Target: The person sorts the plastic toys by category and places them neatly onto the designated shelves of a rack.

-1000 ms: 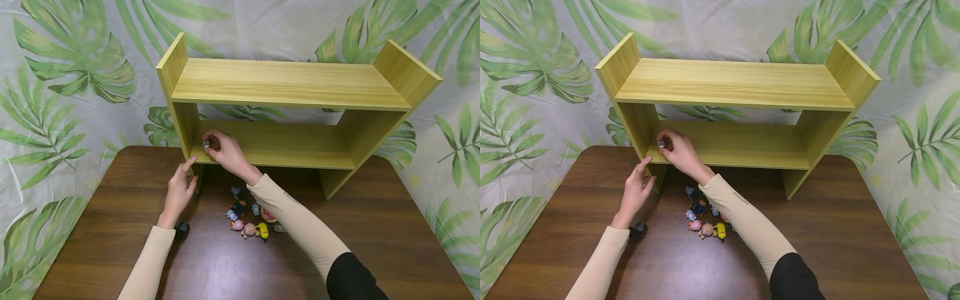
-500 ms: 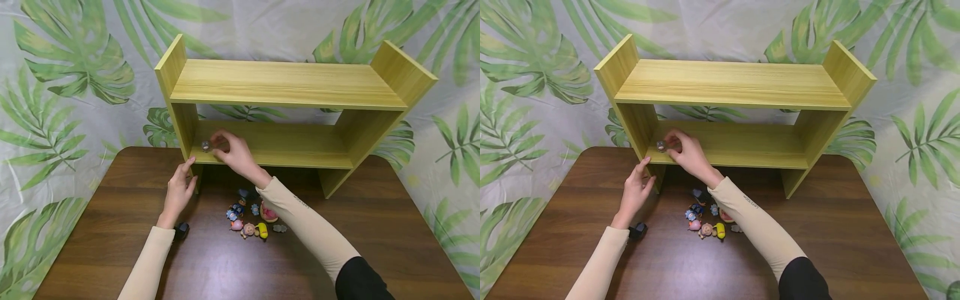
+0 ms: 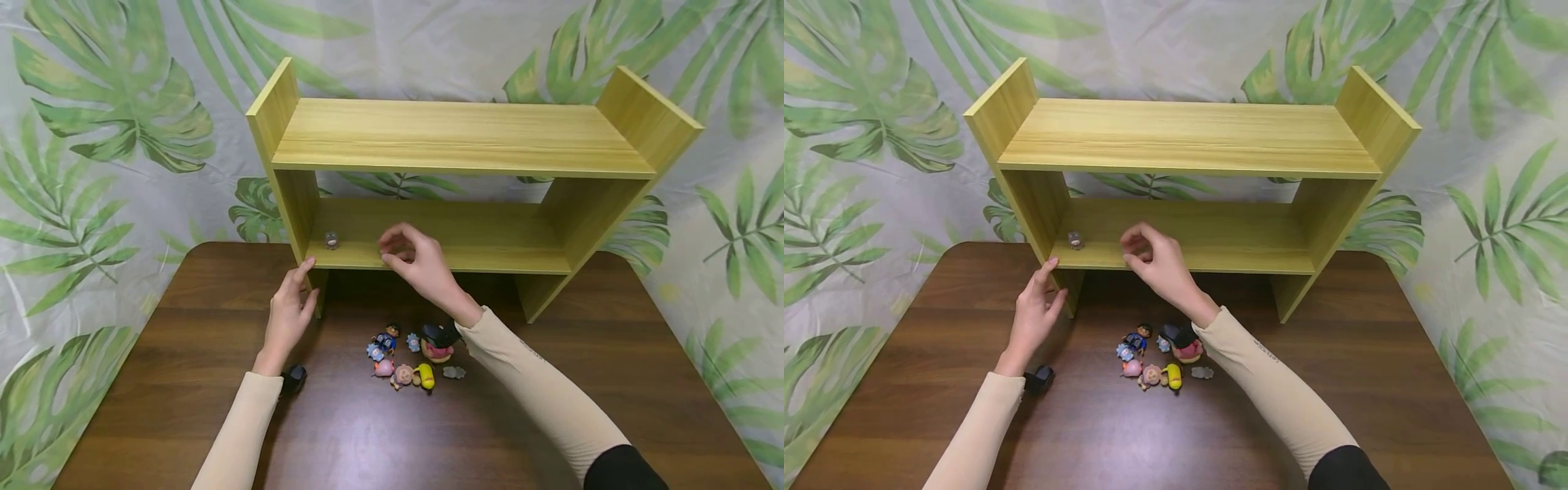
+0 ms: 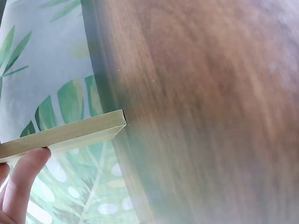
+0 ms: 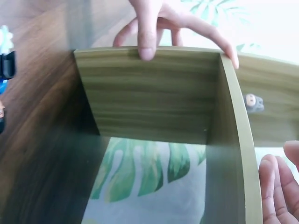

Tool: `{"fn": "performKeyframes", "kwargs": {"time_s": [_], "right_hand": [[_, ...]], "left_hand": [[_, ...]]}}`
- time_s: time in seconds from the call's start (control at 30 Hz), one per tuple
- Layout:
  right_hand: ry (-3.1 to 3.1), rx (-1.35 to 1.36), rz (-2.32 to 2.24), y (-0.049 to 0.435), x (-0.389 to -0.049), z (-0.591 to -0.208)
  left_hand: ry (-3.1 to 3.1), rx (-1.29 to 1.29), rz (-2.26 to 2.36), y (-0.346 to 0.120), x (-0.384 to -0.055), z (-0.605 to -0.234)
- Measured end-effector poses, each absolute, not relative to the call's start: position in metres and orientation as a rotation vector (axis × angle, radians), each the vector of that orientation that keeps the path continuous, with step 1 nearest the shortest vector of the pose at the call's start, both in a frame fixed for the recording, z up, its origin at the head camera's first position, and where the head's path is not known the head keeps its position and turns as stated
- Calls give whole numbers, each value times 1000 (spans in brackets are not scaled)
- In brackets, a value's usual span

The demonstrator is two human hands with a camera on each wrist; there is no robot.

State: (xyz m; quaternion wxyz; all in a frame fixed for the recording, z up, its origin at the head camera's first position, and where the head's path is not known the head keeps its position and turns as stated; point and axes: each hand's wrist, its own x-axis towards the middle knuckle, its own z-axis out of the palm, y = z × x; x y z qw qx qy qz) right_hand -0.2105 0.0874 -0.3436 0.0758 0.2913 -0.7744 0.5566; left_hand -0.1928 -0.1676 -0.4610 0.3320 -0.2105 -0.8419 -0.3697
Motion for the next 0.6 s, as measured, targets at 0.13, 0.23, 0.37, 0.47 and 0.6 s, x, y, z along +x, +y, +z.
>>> {"fn": "performKeyframes", "kwargs": {"time_s": [0.13,0.23,0.37,0.47,0.6], "right_hand": [[-2327,856,1677,102,-202,-348],[-2333,848,1664,111,-191,-346],[-2339,844,1658,119,-171,-336],[-2359,838,1647,124,-160,-332],[-2405,827,1621,131,-150,-336]], "left_hand": [[-2206,-551,-966,-168,-193,-462],[-2205,-548,-968,-168,-193,-462],[-2204,-548,-960,-167,-192,-461],[-2203,-550,-956,-167,-192,-461],[-2202,-550,-956,-167,-192,-461]]}}
